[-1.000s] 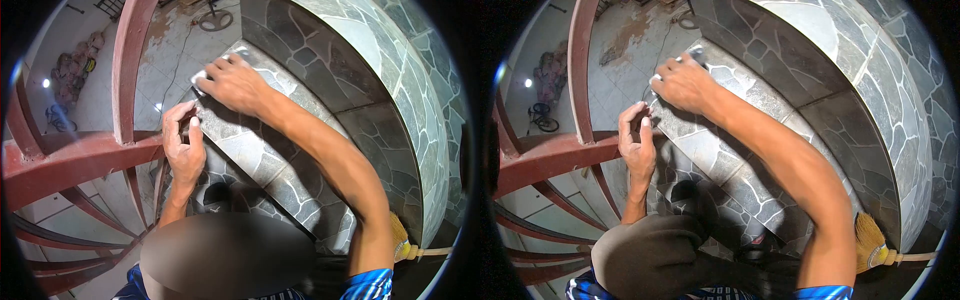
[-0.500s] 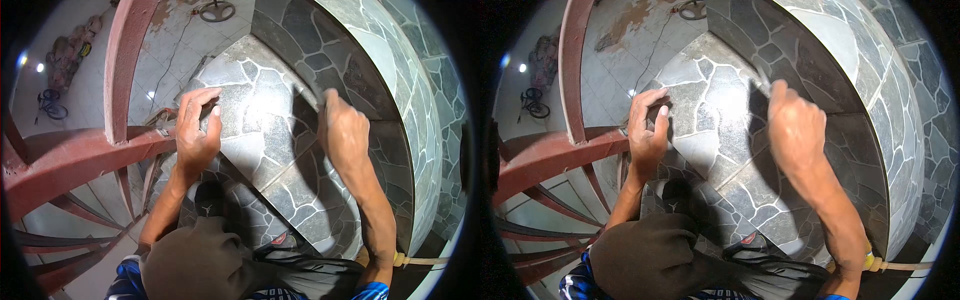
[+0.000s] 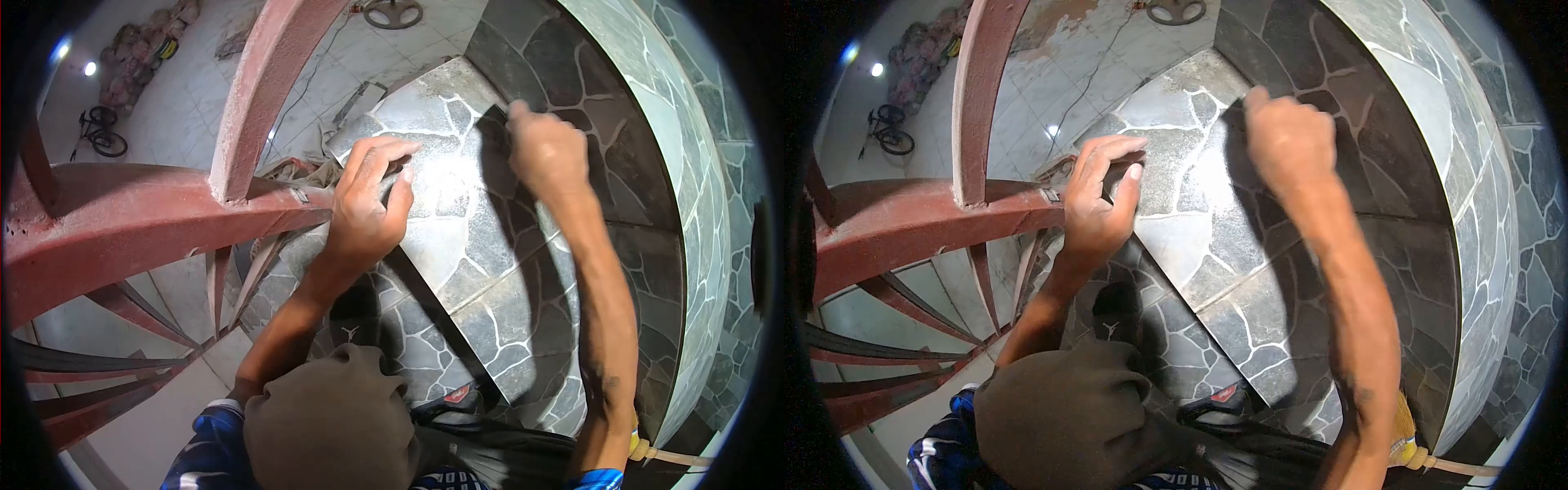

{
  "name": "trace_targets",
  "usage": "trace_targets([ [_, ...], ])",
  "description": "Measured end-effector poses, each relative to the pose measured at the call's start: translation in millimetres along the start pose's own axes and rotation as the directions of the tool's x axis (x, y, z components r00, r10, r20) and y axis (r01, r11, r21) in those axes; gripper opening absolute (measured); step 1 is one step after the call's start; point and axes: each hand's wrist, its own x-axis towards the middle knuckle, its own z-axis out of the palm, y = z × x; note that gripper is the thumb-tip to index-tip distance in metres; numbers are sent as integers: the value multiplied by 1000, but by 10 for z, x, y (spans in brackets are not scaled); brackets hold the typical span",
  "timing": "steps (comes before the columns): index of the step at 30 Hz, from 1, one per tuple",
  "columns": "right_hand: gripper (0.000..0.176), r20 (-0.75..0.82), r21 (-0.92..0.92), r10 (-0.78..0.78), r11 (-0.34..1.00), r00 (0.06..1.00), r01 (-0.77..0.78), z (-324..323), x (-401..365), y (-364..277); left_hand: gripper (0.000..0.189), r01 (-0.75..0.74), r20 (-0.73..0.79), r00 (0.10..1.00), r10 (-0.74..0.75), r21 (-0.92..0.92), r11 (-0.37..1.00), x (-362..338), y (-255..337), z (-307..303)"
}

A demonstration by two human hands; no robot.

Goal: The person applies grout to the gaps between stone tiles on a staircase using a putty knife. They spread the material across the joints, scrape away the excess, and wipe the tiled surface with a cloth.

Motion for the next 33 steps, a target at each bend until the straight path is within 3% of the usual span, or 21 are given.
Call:
trace_targets([
  [2,6,8,92,53,994,999,-54,-182,17,93,30,16,18,1000,-15,-28,999,0,-7,7],
  [4,17,45,35,15,999,999,-16,-150,-130,-122,30,38,35,999,-37,-44,998,-12,1,17],
  [6,15,-19,-28,-163,986,986,162,-43,-302,-354,29,54,48,998,-51,-57,997,7,-16,59],
  [8,15,14,126,-124,985,992,121,-95,-369,-555,30,39,23,999,-38,-51,998,47,30,47],
  [12,19,-93,26,-107,994,990,110,154,122,-419,29,24,33,999,-26,69,997,46,62,-6],
  [14,17,22,55,17,998,1000,-18,95,412,-471,28,102,31,994,-100,-41,994,34,70,-50],
  [16,13,-109,15,-151,988,983,154,215,362,-822,29,83,20,996,-84,28,996,12,4,-128],
  [20,12,-125,97,62,994,990,-50,221,630,-430,27,116,17,993,-117,31,993,0,-19,-186],
  [24,15,-1,-13,-106,994,994,106,268,598,-832,25,135,20,991,-136,23,991,15,-22,-154],
  [25,14,-62,34,-143,989,988,145,286,658,-712,25,141,25,990,-141,32,990,18,-28,-135],
  [28,15,-1,218,82,973,997,-80,163,875,-479,25,108,50,993,-111,58,992,-7,-32,-119],
  [29,15,84,155,-48,987,995,34,218,868,-589,25,96,50,994,-99,64,993,-30,-26,-127],
  [30,14,17,27,-131,991,991,131,283,777,-737,25,80,53,995,-83,66,995,-30,-26,-117],
  [33,21,128,20,22,1000,992,-24,426,853,-772,26,154,49,987,-156,35,987,-45,-43,-97],
])
